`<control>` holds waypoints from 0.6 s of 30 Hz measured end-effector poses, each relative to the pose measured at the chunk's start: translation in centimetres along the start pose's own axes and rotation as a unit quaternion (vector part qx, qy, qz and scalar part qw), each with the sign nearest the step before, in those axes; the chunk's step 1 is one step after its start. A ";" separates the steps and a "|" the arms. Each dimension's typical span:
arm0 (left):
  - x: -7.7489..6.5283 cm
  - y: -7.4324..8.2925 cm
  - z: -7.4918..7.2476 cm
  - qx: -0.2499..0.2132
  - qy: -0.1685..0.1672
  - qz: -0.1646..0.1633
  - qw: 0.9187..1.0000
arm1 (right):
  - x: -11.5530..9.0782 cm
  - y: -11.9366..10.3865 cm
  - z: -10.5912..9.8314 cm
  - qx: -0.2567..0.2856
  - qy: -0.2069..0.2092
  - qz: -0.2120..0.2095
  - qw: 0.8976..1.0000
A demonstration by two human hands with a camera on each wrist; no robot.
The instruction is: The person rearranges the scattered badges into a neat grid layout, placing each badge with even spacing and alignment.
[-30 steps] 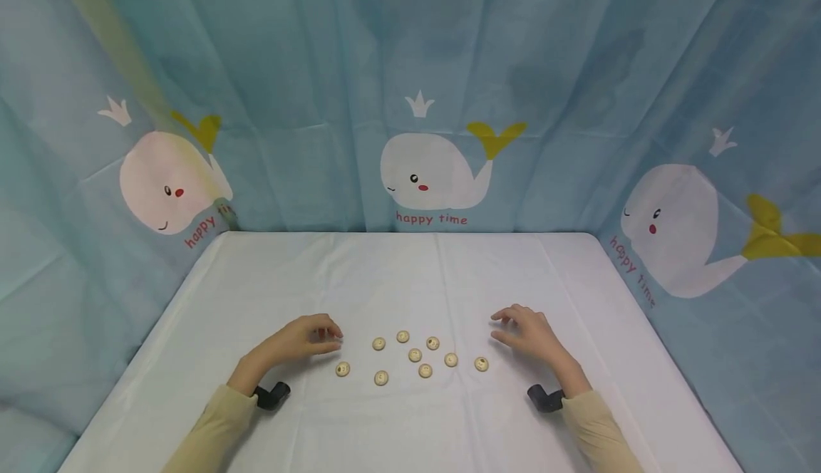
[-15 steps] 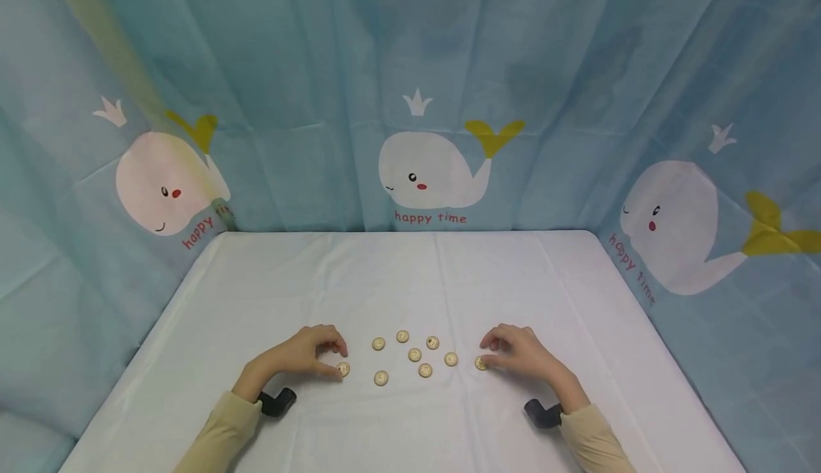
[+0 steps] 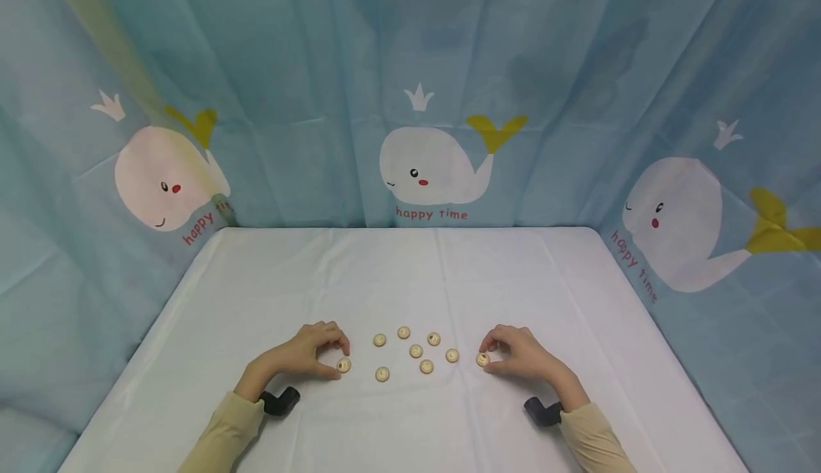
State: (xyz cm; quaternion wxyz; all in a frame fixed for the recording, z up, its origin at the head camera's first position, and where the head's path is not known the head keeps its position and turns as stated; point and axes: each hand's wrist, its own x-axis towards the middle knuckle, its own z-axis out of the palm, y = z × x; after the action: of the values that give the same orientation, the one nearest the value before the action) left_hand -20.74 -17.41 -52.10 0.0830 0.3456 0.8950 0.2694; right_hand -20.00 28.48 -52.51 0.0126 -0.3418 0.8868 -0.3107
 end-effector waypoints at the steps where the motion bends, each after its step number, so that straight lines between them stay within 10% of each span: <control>1: 0.0 0.0 0.0 0.001 -0.001 -0.001 1.000 | 0.0 0.1 0.1 0.000 0.002 -0.002 1.000; 18: -0.1 0.6 -0.1 -0.003 -0.004 -0.006 1.000 | 1.0 -1.1 0.3 -0.059 -0.007 0.037 0.998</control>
State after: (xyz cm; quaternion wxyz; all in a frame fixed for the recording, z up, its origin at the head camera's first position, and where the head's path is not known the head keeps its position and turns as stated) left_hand -20.37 -17.10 -51.67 0.0892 0.3409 0.8959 0.2706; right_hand -20.01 27.12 -51.92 0.0097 -0.3110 0.9156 -0.2546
